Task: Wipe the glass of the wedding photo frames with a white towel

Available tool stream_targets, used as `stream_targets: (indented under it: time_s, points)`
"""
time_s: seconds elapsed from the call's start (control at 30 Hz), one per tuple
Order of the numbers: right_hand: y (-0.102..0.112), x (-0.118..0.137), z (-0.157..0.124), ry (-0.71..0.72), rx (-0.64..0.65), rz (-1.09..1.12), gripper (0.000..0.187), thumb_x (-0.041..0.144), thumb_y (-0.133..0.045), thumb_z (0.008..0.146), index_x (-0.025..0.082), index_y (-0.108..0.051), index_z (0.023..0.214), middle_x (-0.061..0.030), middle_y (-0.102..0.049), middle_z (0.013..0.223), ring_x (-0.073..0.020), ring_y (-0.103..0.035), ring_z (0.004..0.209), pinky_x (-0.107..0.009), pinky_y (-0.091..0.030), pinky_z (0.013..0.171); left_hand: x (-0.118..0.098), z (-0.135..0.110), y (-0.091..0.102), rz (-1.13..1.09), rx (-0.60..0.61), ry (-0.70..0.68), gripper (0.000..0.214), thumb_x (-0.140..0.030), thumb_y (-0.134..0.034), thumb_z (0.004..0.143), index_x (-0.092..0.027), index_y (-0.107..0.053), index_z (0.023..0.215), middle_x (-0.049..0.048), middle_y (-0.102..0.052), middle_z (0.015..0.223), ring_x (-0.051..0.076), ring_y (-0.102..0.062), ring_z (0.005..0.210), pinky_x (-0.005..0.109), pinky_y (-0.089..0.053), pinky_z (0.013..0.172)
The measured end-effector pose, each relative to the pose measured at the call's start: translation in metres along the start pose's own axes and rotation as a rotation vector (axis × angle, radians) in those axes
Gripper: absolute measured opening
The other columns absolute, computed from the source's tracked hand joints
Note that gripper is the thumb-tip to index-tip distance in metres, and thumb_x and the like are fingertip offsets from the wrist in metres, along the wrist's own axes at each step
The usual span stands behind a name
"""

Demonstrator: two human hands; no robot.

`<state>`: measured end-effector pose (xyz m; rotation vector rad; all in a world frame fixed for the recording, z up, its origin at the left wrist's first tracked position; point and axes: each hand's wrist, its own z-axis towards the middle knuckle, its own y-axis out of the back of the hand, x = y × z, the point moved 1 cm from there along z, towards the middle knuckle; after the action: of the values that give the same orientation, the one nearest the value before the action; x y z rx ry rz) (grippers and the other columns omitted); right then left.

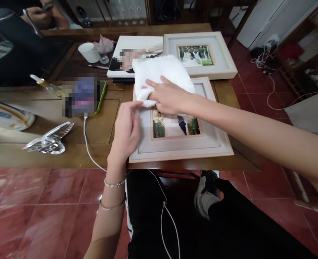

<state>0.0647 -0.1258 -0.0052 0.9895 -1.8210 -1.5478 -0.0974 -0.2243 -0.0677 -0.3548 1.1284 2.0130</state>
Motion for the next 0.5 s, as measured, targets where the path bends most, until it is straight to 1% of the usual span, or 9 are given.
stream_targets:
  time_s: [0.03, 0.1, 0.17, 0.27, 0.37, 0.43, 0.5]
  points:
    - [-0.001, 0.001, -0.001, 0.004, -0.008, -0.006, 0.046, 0.008, -0.041, 0.09, 0.007, -0.068, 0.127, -0.0158, -0.046, 0.162, -0.0303, -0.02, 0.161, -0.06, -0.02, 0.128, 0.0, -0.001, 0.0, -0.007, -0.051, 0.027, 0.03, -0.031, -0.041, 0.109, -0.019, -0.057, 0.131, 0.0126, -0.065, 0.129, 0.026, -0.064, 0.124, 0.048, -0.053, 0.11]
    - [-0.004, 0.006, -0.004, 0.015, -0.028, -0.015, 0.046, 0.008, -0.044, 0.091, 0.009, -0.069, 0.13, -0.0138, -0.043, 0.165, -0.032, -0.02, 0.161, -0.062, -0.022, 0.128, -0.001, -0.001, 0.001, -0.017, -0.095, 0.118, 0.035, -0.042, -0.036, 0.111, -0.022, -0.051, 0.135, 0.0116, -0.061, 0.136, 0.025, -0.061, 0.13, 0.047, -0.05, 0.114]
    - [-0.007, 0.013, -0.01, 0.031, -0.041, -0.004, 0.047, 0.008, -0.045, 0.091, 0.01, -0.068, 0.131, -0.0154, -0.038, 0.167, -0.034, -0.021, 0.161, -0.066, -0.025, 0.126, -0.001, -0.002, 0.001, -0.002, -0.079, 0.184, 0.042, -0.047, -0.029, 0.112, -0.023, -0.047, 0.142, 0.0084, -0.059, 0.146, 0.024, -0.058, 0.138, 0.045, -0.046, 0.118]
    - [-0.009, 0.031, -0.026, 0.099, -0.041, 0.055, 0.047, 0.006, -0.046, 0.091, 0.008, -0.068, 0.132, -0.0185, -0.035, 0.168, -0.0362, -0.023, 0.16, -0.07, -0.028, 0.123, -0.002, 0.0, 0.002, 0.056, -0.014, 0.192, 0.055, -0.052, -0.024, 0.111, -0.019, -0.044, 0.15, 0.0057, -0.053, 0.158, 0.024, -0.049, 0.148, 0.045, -0.04, 0.123]
    - [-0.011, 0.053, -0.049, 0.162, -0.033, 0.115, 0.041, 0.008, -0.05, 0.09, 0.012, -0.073, 0.124, -0.0161, -0.041, 0.165, -0.0351, -0.025, 0.159, -0.069, -0.029, 0.124, -0.003, 0.0, 0.003, 0.105, 0.046, 0.203, 0.063, -0.06, -0.021, 0.109, -0.021, -0.045, 0.153, 0.0016, -0.048, 0.163, 0.025, -0.042, 0.153, 0.046, -0.036, 0.127]
    - [-0.011, 0.068, -0.065, 0.198, -0.041, 0.144, 0.034, 0.011, -0.052, 0.091, 0.015, -0.077, 0.115, -0.0151, -0.046, 0.162, -0.0343, -0.029, 0.158, -0.068, -0.031, 0.123, -0.004, 0.0, 0.005, 0.114, 0.067, 0.21, 0.064, -0.061, -0.018, 0.109, -0.024, -0.045, 0.154, -0.0012, -0.046, 0.165, 0.023, -0.04, 0.154, 0.045, -0.034, 0.129]
    - [-0.011, 0.081, -0.079, 0.232, -0.051, 0.166, 0.03, 0.015, -0.056, 0.091, 0.018, -0.079, 0.109, -0.0151, -0.049, 0.159, -0.0344, -0.033, 0.156, -0.067, -0.034, 0.121, -0.005, -0.001, 0.006, 0.095, 0.069, 0.194, 0.063, -0.059, -0.021, 0.11, -0.022, -0.046, 0.154, 0.0013, -0.046, 0.164, 0.022, -0.042, 0.153, 0.044, -0.034, 0.129]
